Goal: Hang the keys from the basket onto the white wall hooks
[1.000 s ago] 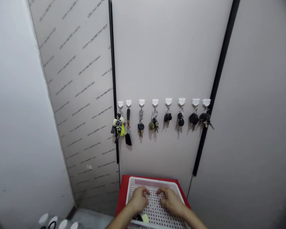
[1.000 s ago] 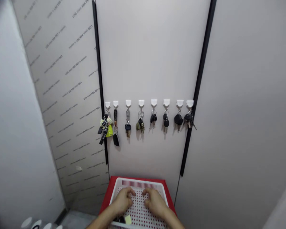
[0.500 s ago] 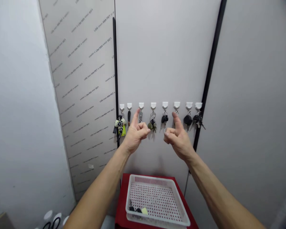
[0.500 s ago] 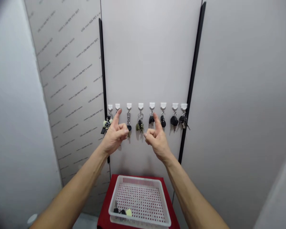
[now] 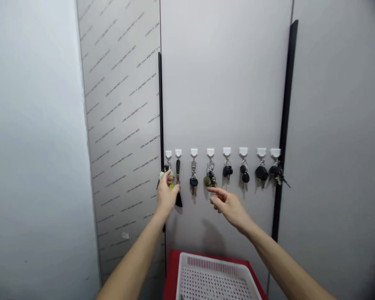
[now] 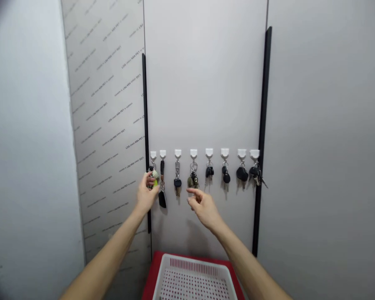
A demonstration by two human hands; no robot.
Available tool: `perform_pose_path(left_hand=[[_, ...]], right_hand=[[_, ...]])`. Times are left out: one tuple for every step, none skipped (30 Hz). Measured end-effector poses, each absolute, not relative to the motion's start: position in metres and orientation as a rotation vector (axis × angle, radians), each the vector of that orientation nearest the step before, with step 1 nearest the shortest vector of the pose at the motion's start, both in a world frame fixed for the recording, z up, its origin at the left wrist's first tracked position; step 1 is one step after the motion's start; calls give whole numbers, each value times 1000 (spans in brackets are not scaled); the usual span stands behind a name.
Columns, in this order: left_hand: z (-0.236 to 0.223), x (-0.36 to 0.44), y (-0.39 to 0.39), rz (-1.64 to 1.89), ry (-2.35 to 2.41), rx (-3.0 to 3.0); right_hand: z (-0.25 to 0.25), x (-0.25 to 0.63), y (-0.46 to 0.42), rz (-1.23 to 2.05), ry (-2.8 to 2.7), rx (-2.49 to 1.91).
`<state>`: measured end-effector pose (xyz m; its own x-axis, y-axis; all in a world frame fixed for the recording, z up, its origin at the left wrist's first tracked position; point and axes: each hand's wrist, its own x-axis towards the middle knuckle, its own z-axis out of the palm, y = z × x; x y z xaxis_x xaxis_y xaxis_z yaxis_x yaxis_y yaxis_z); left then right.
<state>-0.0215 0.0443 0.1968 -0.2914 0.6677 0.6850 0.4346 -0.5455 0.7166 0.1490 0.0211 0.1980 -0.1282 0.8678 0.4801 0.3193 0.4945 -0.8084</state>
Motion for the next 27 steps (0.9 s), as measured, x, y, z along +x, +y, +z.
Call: perform_pose_path(left_hand=[[197, -30, 53, 2007, 1581, 1737], [197, -37, 60, 2028, 1748, 1731], [199, -42, 67, 2015, 1893, 1724], [200, -45, 73, 1980, 2011, 1714], [201, -48, 78, 1928, 2097, 1699], [202, -49, 82, 1867, 2152, 1687], [202, -51, 85, 1804, 2179, 1679], [202, -53, 88, 1743, 2182, 1688], [202, -55, 90, 1690, 2166, 1713], [202, -58, 91, 1658, 2149, 1741], [204, -61, 91, 1651, 2136, 1762], [207, -65, 92, 1658, 2128, 1769], [211, -68, 91, 1670, 2111, 1761], [217, -72, 91, 1691, 2081, 1737], [225, -75, 91, 1725, 2037, 1694], [233, -77, 91, 1770, 1972, 1646], [242, -78, 91, 1822, 1893, 1603], [251, -79, 91, 1882, 1814, 1569], [260, -79, 92, 1940, 1746, 1552], [268, -78, 92, 1979, 1697, 1558], [275, -78, 92, 1997, 1668, 1585], [281, -77, 92, 2005, 1655, 1628], [287, -76, 91, 2003, 1655, 1681], [292, -75, 91, 1990, 1657, 1748], [297, -74, 89, 1955, 1669, 1824], [301, -74, 88, 1889, 1691, 1911], [305, -74, 86, 1793, 1725, 2004]], right_hand=[[198, 144, 30, 597, -1690, -1054], [199, 137, 38, 527, -1683, -1075], [201, 131, 47, 446, -1670, -1094], [204, 123, 55, 367, -1656, -1118], [208, 116, 63, 293, -1643, -1150], [212, 109, 70, 228, -1635, -1190], [215, 103, 77, 170, -1631, -1236], [217, 97, 83, 119, -1630, -1283], [219, 93, 88, 77, -1635, -1327], [220, 89, 93, 46, -1639, -1365], [221, 87, 96, 30, -1639, -1392], [223, 85, 99, 30, -1636, -1399], [226, 84, 101, 42, -1627, -1380], [230, 84, 102, 57, -1608, -1334], [235, 84, 102, 70, -1577, -1272], [241, 85, 102, 80, -1535, -1201], [248, 85, 101, 95, -1492, -1122], [256, 86, 99, 128, -1454, -1043], [262, 86, 97, 180, -1429, -971], [267, 86, 94, 251, -1430, -903], [269, 85, 92, 331, -1456, -845], [270, 83, 90, 407, -1497, -803], [267, 81, 88, 464, -1542, -786], [263, 79, 88, 498, -1583, -794], [257, 75, 89, 510, -1610, -826], [251, 71, 91, 508, -1618, -878], [244, 66, 94, 492, -1615, -943]])
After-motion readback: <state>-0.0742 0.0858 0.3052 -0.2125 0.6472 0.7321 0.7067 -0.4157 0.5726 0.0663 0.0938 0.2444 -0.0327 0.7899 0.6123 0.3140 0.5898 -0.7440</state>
